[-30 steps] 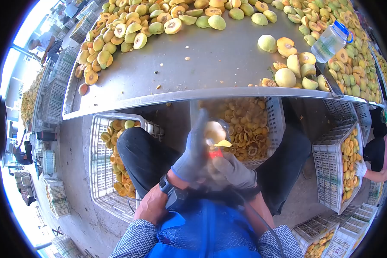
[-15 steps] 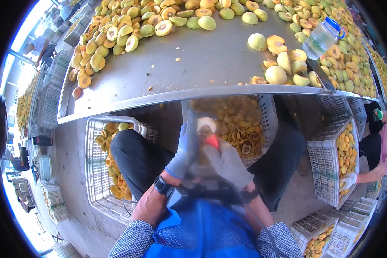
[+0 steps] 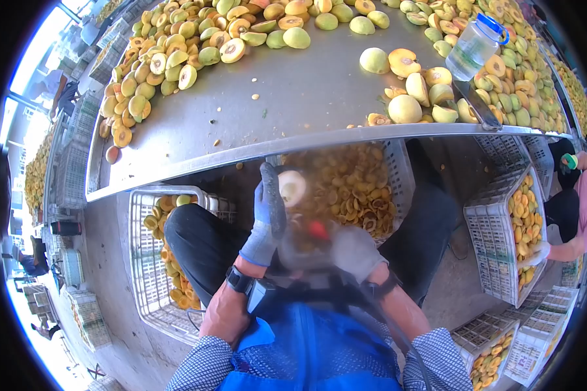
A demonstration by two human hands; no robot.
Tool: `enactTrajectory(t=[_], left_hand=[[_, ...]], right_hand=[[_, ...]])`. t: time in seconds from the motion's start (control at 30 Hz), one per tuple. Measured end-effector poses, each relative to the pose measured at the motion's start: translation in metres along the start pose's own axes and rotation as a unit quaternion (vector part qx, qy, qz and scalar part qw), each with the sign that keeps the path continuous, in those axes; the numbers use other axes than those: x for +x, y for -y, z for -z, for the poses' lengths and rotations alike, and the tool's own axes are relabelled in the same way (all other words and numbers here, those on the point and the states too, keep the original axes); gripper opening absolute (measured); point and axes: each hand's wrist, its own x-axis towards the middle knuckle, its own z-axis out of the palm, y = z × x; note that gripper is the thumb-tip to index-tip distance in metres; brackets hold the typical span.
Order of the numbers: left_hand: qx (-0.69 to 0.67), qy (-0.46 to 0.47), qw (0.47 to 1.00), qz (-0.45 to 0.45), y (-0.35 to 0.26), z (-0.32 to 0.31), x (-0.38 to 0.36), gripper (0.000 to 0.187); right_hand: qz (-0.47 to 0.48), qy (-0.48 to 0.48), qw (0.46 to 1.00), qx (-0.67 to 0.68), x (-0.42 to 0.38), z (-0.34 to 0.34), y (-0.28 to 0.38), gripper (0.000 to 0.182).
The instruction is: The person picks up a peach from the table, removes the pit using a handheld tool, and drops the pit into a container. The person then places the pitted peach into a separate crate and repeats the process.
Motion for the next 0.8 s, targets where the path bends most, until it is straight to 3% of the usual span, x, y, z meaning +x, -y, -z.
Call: enactTrajectory(t=[0.03,0.1,0.27,0.33,0.37,0.43,0.47,0.5,0.57,0.6,0.63,0.7,0.77,0.8], left_hand=[[0.001,0.002,1.0,-0.001,0.002,0.0,0.002,0.05],[-0.057,-0.012,0.995,-0.084,0.009,0.002,0.007,0.053],[-0.072,0.006,0.994,-0.086,0.027,0.004,0.01,0.053],[-0.027,0.042,0.997,-0.059,0.011,-0.005,-0.001,0.053],[-0.028,0.038,0.997,-0.062,0.008,-0.006,-0.004,0.053],[-0.033,0.027,0.997,-0.06,0.0,-0.003,-0.005,0.055],[-0.035,0.001,0.999,-0.013,-0.005,0.001,-0.006,0.051],[-0.037,-0.013,0.999,-0.021,-0.014,0.007,-0.011,0.051],[0.086,0.022,0.986,-0.141,-0.042,0.024,-0.024,0.046],[0.055,-0.002,0.974,-0.221,-0.052,0.03,-0.027,0.037],[0.064,-0.063,0.966,-0.244,-0.061,0.045,-0.035,0.03],[0.305,-0.169,0.891,-0.29,-0.117,0.073,-0.066,0.023],[0.504,-0.192,0.779,-0.321,-0.144,0.135,-0.074,0.022],[0.582,-0.211,0.73,-0.289,-0.156,0.163,-0.082,0.02]], right_hand=[[-0.001,-0.002,1.0,0.001,-0.004,-0.005,-0.005,0.035],[-0.034,-0.038,0.994,0.095,-0.009,-0.012,-0.014,0.036],[0.042,-0.161,0.959,0.23,-0.002,-0.002,0.012,0.034],[0.039,-0.143,0.974,0.169,0.006,0.005,0.029,0.035],[0.044,-0.141,0.975,0.168,0.006,0.004,0.028,0.035],[0.056,-0.158,0.985,0.032,0.005,-0.003,0.022,0.037],[0.069,-0.161,0.984,-0.001,0.001,-0.009,0.008,0.038],[0.029,-0.13,0.991,-0.033,-0.002,-0.012,-0.003,0.037],[-0.045,-0.078,0.995,-0.032,-0.002,-0.01,-0.012,0.036],[-0.034,-0.064,0.997,-0.04,-0.004,-0.009,-0.018,0.035],[-0.021,-0.044,0.997,-0.054,-0.001,-0.01,-0.024,0.04],[-0.003,-0.05,0.999,-0.019,0.005,-0.014,-0.027,0.039],[0.035,-0.057,0.998,-0.009,0.011,-0.023,-0.032,0.039],[0.055,-0.069,0.996,0.003,0.016,-0.027,-0.034,0.039]])
